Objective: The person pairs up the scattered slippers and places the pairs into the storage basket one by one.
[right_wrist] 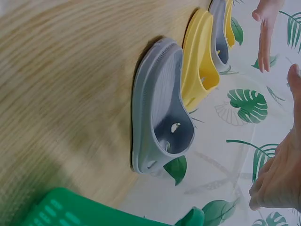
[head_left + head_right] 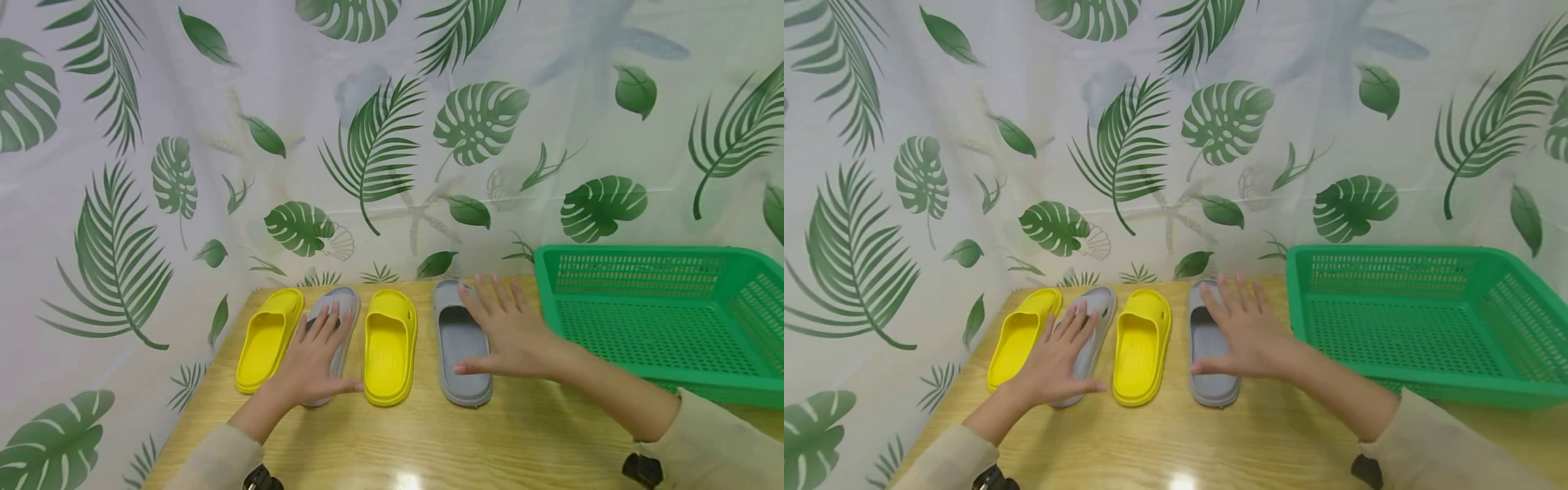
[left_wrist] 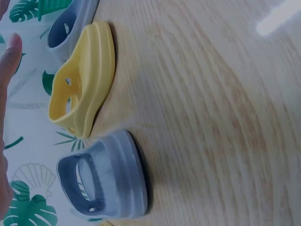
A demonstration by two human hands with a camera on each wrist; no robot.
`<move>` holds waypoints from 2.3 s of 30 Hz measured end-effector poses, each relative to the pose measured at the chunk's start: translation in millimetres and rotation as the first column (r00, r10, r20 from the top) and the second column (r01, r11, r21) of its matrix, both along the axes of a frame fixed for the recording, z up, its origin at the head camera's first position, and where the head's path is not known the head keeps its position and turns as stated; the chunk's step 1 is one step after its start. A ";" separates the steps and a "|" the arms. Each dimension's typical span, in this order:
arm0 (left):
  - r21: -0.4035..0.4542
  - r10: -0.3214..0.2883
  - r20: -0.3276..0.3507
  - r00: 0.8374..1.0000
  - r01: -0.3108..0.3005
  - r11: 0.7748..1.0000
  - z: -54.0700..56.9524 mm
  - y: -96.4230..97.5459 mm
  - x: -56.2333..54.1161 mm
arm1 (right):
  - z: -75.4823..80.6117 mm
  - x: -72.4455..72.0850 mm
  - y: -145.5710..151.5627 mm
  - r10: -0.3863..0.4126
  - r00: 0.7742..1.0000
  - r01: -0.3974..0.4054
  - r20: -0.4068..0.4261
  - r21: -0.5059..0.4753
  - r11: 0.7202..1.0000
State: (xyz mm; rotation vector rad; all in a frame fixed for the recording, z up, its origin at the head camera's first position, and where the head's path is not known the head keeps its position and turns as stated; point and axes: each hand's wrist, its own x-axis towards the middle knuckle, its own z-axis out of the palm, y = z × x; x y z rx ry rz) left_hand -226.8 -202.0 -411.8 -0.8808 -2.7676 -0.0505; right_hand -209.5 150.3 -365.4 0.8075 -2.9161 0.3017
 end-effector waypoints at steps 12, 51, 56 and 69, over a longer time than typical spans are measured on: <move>0.010 0.002 0.048 0.999 -0.003 1.000 -14.2 -16.0 -2.6 | -21.3 -3.8 -7.9 0.019 0.999 -0.020 0.032 0.011 1.000; -0.065 0.006 0.243 0.970 0.011 0.998 -57.5 -50.2 -5.2 | -92.8 -5.1 -6.8 0.089 0.977 -0.101 0.196 0.052 0.994; -0.077 -0.010 0.274 0.962 0.032 0.996 -63.5 -48.6 -6.9 | -101.7 -9.8 -1.0 0.090 0.971 -0.105 0.220 0.057 0.993; -0.142 0.018 0.305 0.952 0.026 0.990 -69.8 -51.1 -8.5 | -110.1 -12.4 5.2 0.175 0.961 -0.204 0.213 0.122 0.971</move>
